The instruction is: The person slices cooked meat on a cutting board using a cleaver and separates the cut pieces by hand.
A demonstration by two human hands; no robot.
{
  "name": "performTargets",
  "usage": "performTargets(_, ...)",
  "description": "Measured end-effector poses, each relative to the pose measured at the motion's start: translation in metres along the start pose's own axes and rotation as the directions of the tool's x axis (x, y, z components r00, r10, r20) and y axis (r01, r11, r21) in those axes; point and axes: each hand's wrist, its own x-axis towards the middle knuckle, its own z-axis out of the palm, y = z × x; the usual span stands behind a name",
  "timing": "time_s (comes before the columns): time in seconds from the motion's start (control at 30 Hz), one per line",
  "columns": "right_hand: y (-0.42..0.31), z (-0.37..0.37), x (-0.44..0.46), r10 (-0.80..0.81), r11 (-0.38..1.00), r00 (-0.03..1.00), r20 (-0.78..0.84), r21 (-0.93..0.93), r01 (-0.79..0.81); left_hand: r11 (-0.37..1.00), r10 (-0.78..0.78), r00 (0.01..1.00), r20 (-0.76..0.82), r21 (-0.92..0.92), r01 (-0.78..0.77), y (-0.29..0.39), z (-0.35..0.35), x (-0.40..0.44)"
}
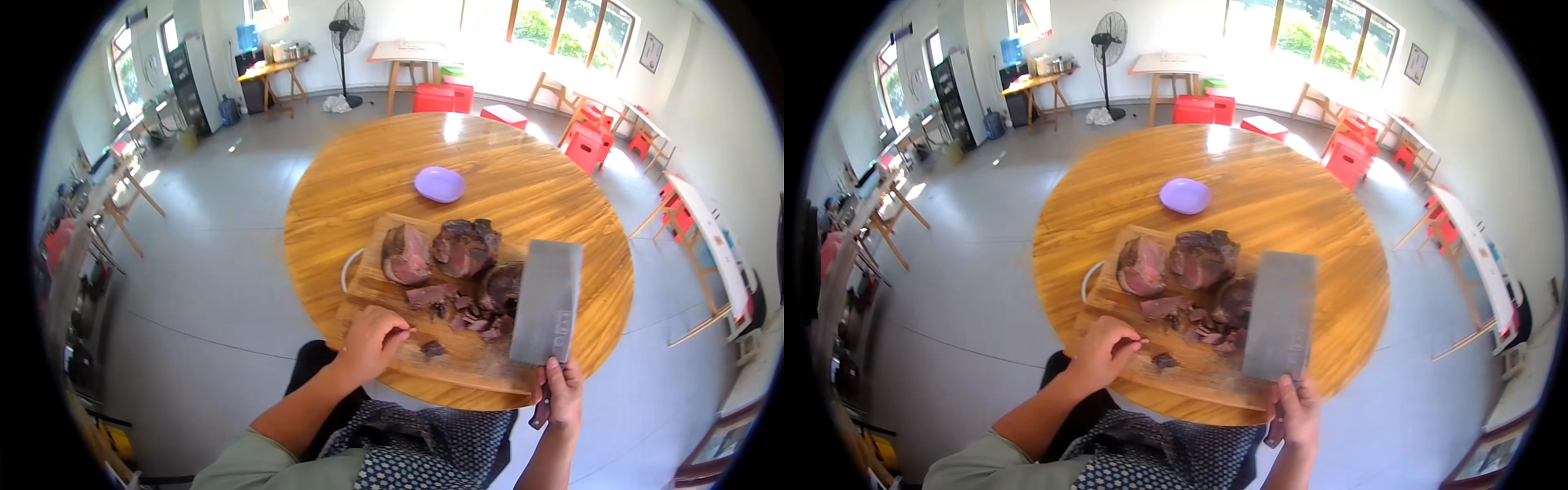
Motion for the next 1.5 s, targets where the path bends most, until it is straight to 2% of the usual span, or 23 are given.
performTargets(0.03, 0.01, 0.005, 0.003, 0.018, 0.993, 0.994, -0.111, 0.121, -0.005, 0.987, -0.089, 0.996, -0.027, -0.14, 0.084, 0.006, -0.002, -0.002)
performTargets(0.07, 0.021, 0.004, 0.007, -0.057, 0.99, 0.991, -0.119, 0.122, 0.072, 0.945, -0.178, 0.983, -0.041, -0.287, 0.159, 0.011, -0.004, 0.0)
performTargets(0.1, 0.026, 0.005, 0.009, -0.056, 0.987, 0.99, -0.128, 0.144, 0.074, 0.95, -0.166, 0.986, -0.026, -0.272, 0.153, 0.017, -0.008, 0.003)
performTargets(0.17, 0.031, 0.002, 0.009, -0.099, 0.955, 0.978, -0.184, 0.257, 0.145, 0.842, -0.121, 0.988, -0.091, -0.537, 0.054, 0.04, -0.019, 0.007)
performTargets(0.2, 0.033, -0.002, 0.007, -0.097, 0.951, 0.98, -0.176, 0.273, 0.143, 0.839, -0.118, 0.99, -0.079, -0.54, 0.057, 0.055, -0.027, 0.011)
performTargets(0.27, 0.032, -0.004, 0.005, -0.082, 0.955, 0.979, -0.184, 0.268, 0.13, 0.739, 0.133, 0.97, -0.203, -0.631, -0.234, 0.086, -0.044, 0.021)
performTargets(0.33, 0.027, -0.004, 0.003, -0.076, 0.955, 0.978, -0.192, 0.267, 0.127, 0.493, 0.356, 0.876, -0.325, -0.732, -0.471, 0.101, -0.049, 0.027)
performTargets(0.37, 0.023, -0.001, 0.001, -0.057, 0.959, 0.98, -0.191, 0.263, 0.107, 0.398, 0.378, 0.819, -0.432, -0.723, -0.565, 0.112, -0.049, 0.028)
performTargets(0.43, 0.019, 0.003, 0.004, -0.051, 0.956, 0.982, -0.181, 0.274, 0.1, 0.305, 0.405, 0.744, -0.532, -0.689, -0.658, 0.137, -0.054, 0.033)
performTargets(0.5, 0.025, 0.002, 0.005, -0.074, 0.963, 0.982, -0.173, 0.243, 0.115, 0.136, 0.363, 0.76, -0.54, -0.776, -0.616, 0.16, -0.062, 0.034)
performTargets(0.63, 0.025, 0.002, 0.003, -0.038, 0.988, 0.985, -0.169, 0.14, 0.062, 0.181, 0.334, 0.775, -0.536, -0.771, -0.611, 0.166, -0.062, 0.034)
performTargets(0.7, 0.023, 0.005, 0.003, -0.025, 0.99, 0.983, -0.184, 0.132, 0.05, 0.185, 0.346, 0.74, -0.576, -0.732, -0.656, 0.158, -0.052, 0.04)
performTargets(0.8, 0.017, 0.004, 0.001, -0.026, 0.991, 0.987, -0.156, 0.127, 0.047, 0.513, 0.496, 0.776, -0.39, -0.589, -0.624, 0.096, -0.036, 0.034)
performTargets(0.87, 0.023, 0.0, 0.005, -0.063, 0.987, 0.993, -0.104, 0.139, 0.077, 0.864, 0.21, 0.958, -0.195, -0.422, -0.275, 0.076, -0.02, 0.02)
performTargets(0.9, 0.022, -0.001, 0.005, -0.059, 0.987, 0.991, -0.121, 0.14, 0.076, 0.858, 0.215, 0.959, -0.185, -0.434, -0.276, 0.064, -0.013, 0.017)
performTargets(0.97, 0.02, 0.001, 0.006, -0.077, 0.986, 0.993, -0.091, 0.143, 0.09, 0.986, -0.014, 0.997, 0.075, -0.165, 0.026, 0.04, -0.003, 0.008)
performTargets(1.13, 0.021, 0.001, 0.006, -0.061, 0.989, 0.995, -0.081, 0.129, 0.071, 0.996, -0.039, 0.99, 0.136, -0.077, 0.05, 0.034, 0.016, 0.002)
performTargets(1.2, 0.022, 0.0, 0.006, -0.05, 0.992, 0.996, -0.079, 0.112, 0.059, 0.999, 0.037, 0.991, 0.128, 0.034, -0.042, 0.036, 0.02, 0.007)
performTargets(1.23, 0.021, 0.001, 0.005, -0.051, 0.993, 0.995, -0.086, 0.106, 0.06, 0.999, 0.041, 0.991, 0.128, 0.025, -0.045, 0.036, 0.024, 0.007)
performTargets(1.3, 0.02, 0.003, 0.004, -0.034, 0.995, 0.994, -0.108, 0.088, 0.044, 0.992, 0.007, 0.996, 0.088, -0.127, 0.004, 0.033, 0.031, 0.006)
performTargets(1.33, 0.017, 0.003, 0.004, -0.028, 0.996, 0.994, -0.108, 0.076, 0.036, 0.991, 0.009, 0.996, 0.09, -0.131, 0.003, 0.034, 0.032, 0.007)
performTargets(1.4, 0.02, 0.0, 0.002, -0.018, 0.992, 0.993, -0.116, 0.122, 0.032, 0.971, 0.218, 0.973, -0.074, -0.087, -0.224, 0.039, 0.028, 0.01)
performTargets(1.5, 0.023, 0.0, 0.006, -0.017, 0.984, 0.996, -0.087, 0.173, 0.032, 0.956, 0.24, 0.961, -0.135, -0.139, -0.258, 0.046, 0.023, 0.011)
